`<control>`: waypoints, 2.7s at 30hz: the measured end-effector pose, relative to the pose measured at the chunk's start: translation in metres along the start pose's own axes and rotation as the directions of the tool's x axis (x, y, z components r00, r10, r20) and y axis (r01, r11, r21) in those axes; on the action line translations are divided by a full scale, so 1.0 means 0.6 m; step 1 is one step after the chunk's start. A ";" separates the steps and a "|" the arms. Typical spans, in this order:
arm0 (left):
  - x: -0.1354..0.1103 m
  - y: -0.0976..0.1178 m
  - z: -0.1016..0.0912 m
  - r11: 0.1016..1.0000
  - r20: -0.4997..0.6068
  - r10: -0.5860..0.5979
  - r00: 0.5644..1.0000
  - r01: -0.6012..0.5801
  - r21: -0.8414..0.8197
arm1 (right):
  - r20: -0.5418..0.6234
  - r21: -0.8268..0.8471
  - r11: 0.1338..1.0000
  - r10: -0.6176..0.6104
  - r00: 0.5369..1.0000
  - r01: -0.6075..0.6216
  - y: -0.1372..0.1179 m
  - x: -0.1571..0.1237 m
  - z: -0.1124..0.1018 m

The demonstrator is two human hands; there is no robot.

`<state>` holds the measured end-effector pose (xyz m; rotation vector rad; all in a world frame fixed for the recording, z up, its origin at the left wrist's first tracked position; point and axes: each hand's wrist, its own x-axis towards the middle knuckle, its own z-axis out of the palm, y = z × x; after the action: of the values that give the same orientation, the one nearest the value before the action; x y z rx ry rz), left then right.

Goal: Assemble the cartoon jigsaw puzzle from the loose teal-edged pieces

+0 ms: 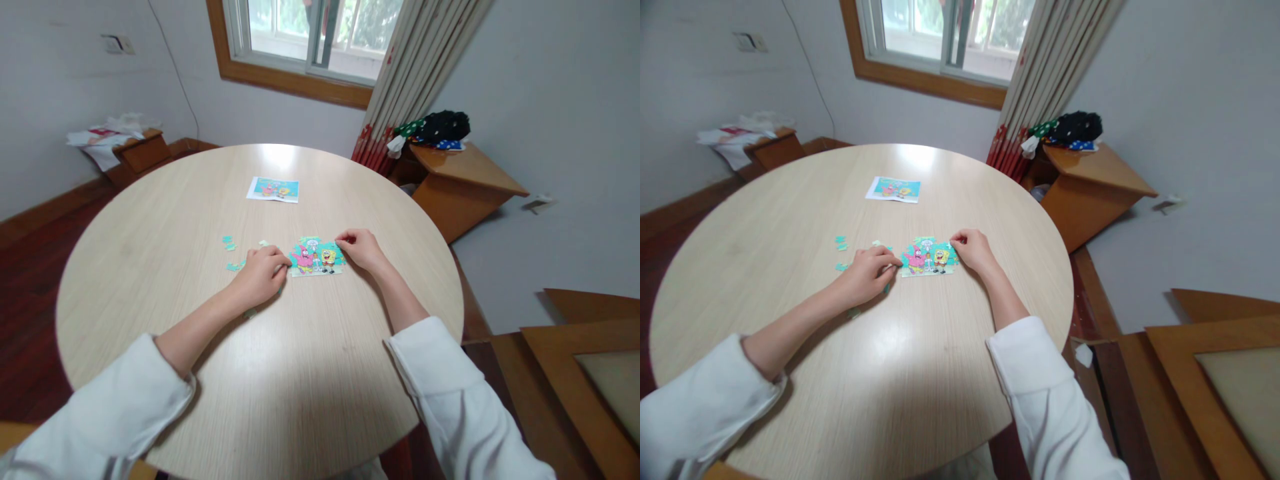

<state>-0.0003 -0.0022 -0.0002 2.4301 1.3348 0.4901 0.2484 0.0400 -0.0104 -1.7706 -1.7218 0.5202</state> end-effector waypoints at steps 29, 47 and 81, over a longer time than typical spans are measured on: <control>-0.001 0.002 -0.001 1.000 0.015 -0.013 1.000 0.013 -0.006 | 0.000 -0.030 0.999 -0.016 1.000 0.016 -0.008 -0.004 -0.002; -0.002 0.002 -0.003 1.000 0.011 -0.004 1.000 0.004 -0.013 | -0.016 -0.039 0.998 -0.057 0.998 0.057 -0.002 -0.003 -0.002; -0.003 0.009 -0.004 1.000 0.018 -0.029 0.999 0.029 -0.007 | -0.043 -0.060 0.995 -0.077 0.996 0.074 -0.004 -0.005 -0.003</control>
<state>0.0015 -0.0059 0.0041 2.3995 1.3570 0.4645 0.2477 0.0369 -0.0080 -1.7364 -1.7809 0.3986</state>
